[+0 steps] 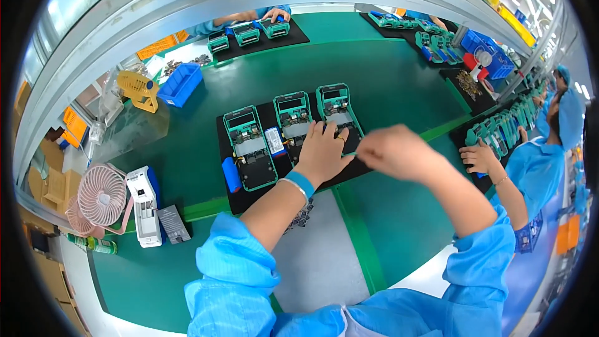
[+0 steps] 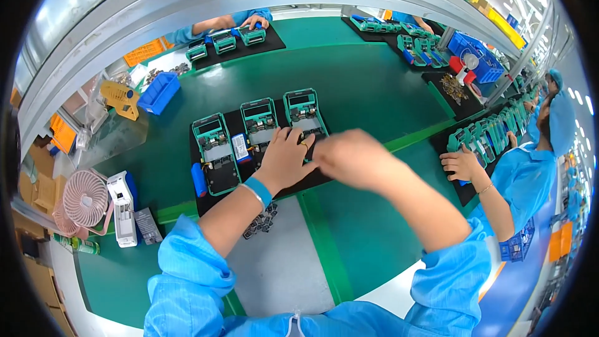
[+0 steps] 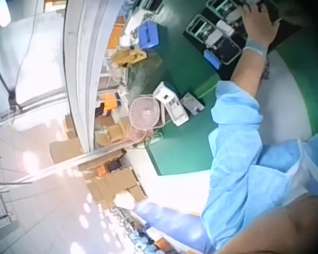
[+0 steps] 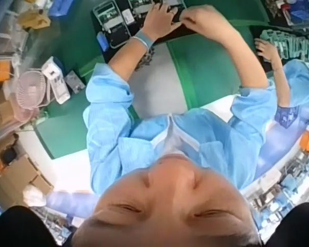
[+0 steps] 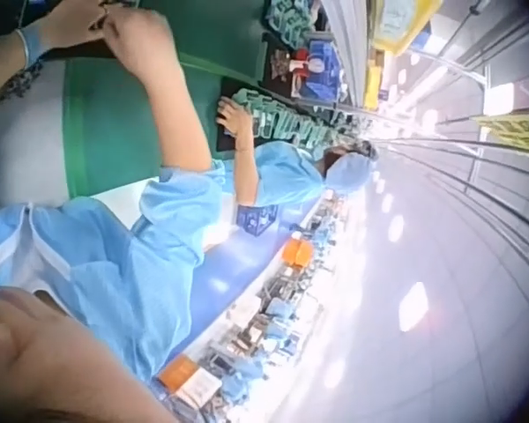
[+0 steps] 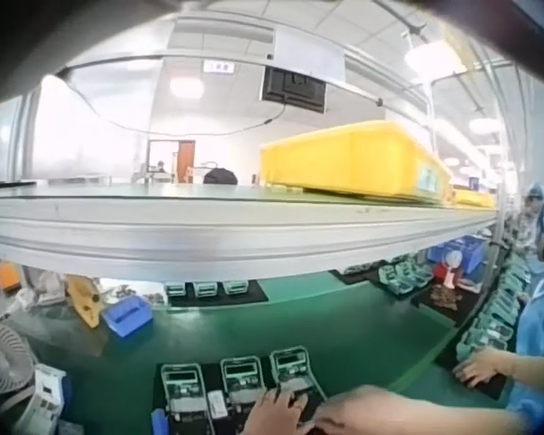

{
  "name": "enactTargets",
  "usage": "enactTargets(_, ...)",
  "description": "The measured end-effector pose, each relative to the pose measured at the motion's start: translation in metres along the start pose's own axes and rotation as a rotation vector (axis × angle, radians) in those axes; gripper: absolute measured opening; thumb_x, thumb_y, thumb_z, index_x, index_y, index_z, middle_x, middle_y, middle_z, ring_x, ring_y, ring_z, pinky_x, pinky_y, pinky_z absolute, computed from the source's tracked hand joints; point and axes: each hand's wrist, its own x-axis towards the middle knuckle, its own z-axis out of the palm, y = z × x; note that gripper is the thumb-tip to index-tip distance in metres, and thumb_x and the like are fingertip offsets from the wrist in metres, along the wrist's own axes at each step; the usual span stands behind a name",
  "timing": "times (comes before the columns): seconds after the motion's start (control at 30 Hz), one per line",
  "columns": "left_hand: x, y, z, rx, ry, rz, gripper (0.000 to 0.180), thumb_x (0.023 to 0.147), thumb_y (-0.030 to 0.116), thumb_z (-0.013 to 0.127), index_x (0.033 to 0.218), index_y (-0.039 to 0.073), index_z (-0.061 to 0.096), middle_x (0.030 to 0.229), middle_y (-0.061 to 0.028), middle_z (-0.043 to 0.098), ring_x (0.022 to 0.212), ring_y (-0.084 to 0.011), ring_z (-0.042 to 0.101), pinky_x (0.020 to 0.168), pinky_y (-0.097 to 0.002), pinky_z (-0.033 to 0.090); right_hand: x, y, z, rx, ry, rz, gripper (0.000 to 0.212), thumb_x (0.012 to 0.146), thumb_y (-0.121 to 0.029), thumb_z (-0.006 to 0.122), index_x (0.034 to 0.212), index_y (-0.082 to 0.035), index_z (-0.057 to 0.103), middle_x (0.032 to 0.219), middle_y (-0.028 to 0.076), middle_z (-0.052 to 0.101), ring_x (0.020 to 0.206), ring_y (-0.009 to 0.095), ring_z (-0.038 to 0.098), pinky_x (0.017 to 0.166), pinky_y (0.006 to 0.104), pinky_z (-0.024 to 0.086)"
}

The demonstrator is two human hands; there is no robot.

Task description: The person assembles internal components into electronic device housings by hand, inserting circuit boards, batteries, and plastic components into the housings, then securing them with screws.

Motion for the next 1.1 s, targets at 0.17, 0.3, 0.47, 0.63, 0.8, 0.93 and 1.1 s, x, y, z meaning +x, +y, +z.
enactTargets(0.17, -0.002, 0.013, -0.003, -0.104, -0.02, -0.006, 0.062, 0.083, 0.04, 0.074, 0.134, 0.009, 0.058, 0.13, -0.0161, 0.05, 0.126, -0.0394, 0.044, 0.11, -0.0502, 0.034, 0.013, 0.073, 0.049, -0.087, 0.231, 0.087, 0.008, 0.08, -0.009, 0.071, 0.087, -0.008, 0.067, 0.083, 0.005, 0.063, 0.078, 0.024, 0.065, 0.065, 0.0363, 0.053)
enactTargets(0.3, -0.005, 0.016, -0.01, -0.13, -0.008, -0.034, 0.064, 0.082, 0.04, 0.075, 0.134, 0.008, 0.058, 0.129, -0.0156, 0.05, 0.126, -0.0393, 0.044, 0.109, -0.0511, 0.035, 0.025, 0.098, 0.087, -0.313, 0.351, -0.011, 0.011, 0.075, -0.008, 0.069, 0.079, -0.012, 0.06, 0.084, 0.001, 0.054, 0.085, 0.02, 0.061, 0.061, 0.0344, 0.054)
enactTargets(0.47, -0.009, 0.013, -0.006, -0.106, 0.009, -0.048, 0.063, 0.081, 0.04, 0.076, 0.133, 0.009, 0.059, 0.125, -0.0145, 0.05, 0.125, -0.0384, 0.045, 0.107, -0.0555, 0.036, 0.036, 0.1, 0.094, -0.353, 0.323, -0.06, 0.013, 0.071, -0.008, 0.069, 0.078, -0.011, 0.058, 0.083, 0.002, 0.054, 0.083, 0.02, 0.06, 0.06, 0.0329, 0.054)
enactTargets(0.63, -0.009, 0.014, -0.003, -0.102, 0.031, -0.05, 0.062, 0.08, 0.04, 0.076, 0.132, 0.01, 0.06, 0.124, -0.0144, 0.05, 0.124, -0.0379, 0.046, 0.106, -0.0568, 0.036, 0.039, 0.102, 0.092, -0.397, 0.218, -0.071, 0.014, 0.074, -0.009, 0.072, 0.082, -0.01, 0.061, 0.082, 0.002, 0.053, 0.08, 0.02, 0.059, 0.063, 0.0324, 0.052)
enactTargets(0.8, -0.008, 0.015, -0.004, -0.096, 0.045, -0.045, 0.062, 0.08, 0.04, 0.077, 0.131, 0.01, 0.06, 0.124, -0.0143, 0.05, 0.123, -0.0378, 0.046, 0.106, -0.0577, 0.037, 0.042, 0.104, 0.087, -0.439, 0.189, -0.164, 0.013, 0.07, -0.009, 0.068, 0.08, -0.011, 0.059, 0.083, 0.002, 0.053, 0.081, 0.021, 0.058, 0.061, 0.0323, 0.052)
enactTargets(0.93, -0.008, 0.013, -0.003, -0.103, 0.036, -0.05, 0.061, 0.08, 0.04, 0.077, 0.131, 0.011, 0.06, 0.126, -0.015, 0.05, 0.126, -0.039, 0.046, 0.106, -0.0597, 0.037, 0.044, 0.106, 0.085, -0.483, 0.16, -0.194, 0.013, 0.07, -0.011, 0.067, 0.081, -0.011, 0.059, 0.084, 0.002, 0.054, 0.083, 0.021, 0.058, 0.062, 0.0316, 0.052)
enactTargets(1.1, -0.008, 0.014, -0.003, -0.089, 0.03, -0.051, 0.062, 0.08, 0.04, 0.077, 0.132, 0.011, 0.06, 0.128, -0.0158, 0.05, 0.129, -0.0405, 0.045, 0.105, -0.0615, 0.038, 0.043, 0.107, 0.087, -0.519, 0.153, -0.187, 0.013, 0.07, -0.013, 0.066, 0.081, -0.012, 0.058, 0.085, 0.002, 0.054, 0.084, 0.02, 0.058, 0.063, 0.0313, 0.052)
